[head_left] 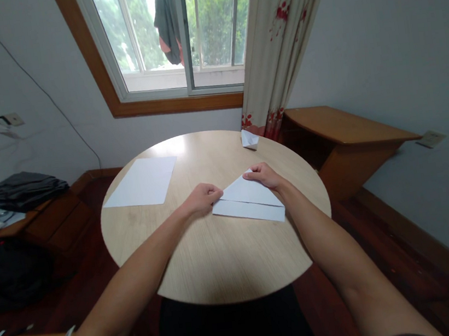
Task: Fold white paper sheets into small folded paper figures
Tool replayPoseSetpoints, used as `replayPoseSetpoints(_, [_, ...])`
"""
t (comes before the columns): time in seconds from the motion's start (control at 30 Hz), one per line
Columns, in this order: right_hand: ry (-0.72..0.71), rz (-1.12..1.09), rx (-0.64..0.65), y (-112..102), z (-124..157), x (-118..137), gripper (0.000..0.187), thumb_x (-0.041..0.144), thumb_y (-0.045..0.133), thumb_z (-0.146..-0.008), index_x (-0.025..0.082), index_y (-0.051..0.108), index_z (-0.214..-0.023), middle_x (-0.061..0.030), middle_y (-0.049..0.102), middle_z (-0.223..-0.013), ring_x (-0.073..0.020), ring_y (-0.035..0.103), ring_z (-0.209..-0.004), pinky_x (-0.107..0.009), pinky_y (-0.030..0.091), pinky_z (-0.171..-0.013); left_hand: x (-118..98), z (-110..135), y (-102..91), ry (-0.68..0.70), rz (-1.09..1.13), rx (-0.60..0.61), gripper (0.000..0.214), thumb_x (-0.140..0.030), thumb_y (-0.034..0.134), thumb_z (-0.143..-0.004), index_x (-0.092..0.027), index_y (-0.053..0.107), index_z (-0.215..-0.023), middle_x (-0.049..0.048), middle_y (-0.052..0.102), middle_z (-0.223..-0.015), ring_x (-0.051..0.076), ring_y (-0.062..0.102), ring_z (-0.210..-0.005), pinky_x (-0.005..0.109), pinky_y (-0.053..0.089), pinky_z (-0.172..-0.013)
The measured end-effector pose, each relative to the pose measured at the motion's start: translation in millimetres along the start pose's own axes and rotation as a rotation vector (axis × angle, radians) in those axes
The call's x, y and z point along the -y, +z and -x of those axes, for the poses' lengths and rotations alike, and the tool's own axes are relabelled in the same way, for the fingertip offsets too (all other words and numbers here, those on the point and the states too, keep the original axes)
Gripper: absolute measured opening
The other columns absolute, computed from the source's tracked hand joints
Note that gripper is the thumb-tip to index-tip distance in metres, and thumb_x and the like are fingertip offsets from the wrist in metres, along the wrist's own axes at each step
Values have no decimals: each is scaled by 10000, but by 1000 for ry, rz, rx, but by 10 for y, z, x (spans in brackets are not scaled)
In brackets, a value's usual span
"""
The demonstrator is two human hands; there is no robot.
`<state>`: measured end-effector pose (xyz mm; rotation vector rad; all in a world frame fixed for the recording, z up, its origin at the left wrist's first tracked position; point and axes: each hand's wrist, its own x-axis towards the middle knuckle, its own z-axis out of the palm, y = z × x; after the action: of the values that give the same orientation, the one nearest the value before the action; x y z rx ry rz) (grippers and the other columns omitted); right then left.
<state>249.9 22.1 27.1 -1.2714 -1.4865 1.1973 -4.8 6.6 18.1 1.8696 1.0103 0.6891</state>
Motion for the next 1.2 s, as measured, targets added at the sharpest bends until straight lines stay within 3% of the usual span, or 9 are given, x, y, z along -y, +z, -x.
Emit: replayPoseSetpoints(1.2, [15,-30,-34,-81,8,-7,299,381,785,-539,125,661,-633,-20,641,-528,-111,536,-429,-208,367,-395,-9,17,-38,-21,35,81,268,-361,533,-745,-130,613,-636,-3,573,-551,100,516,-523,202,369,-513])
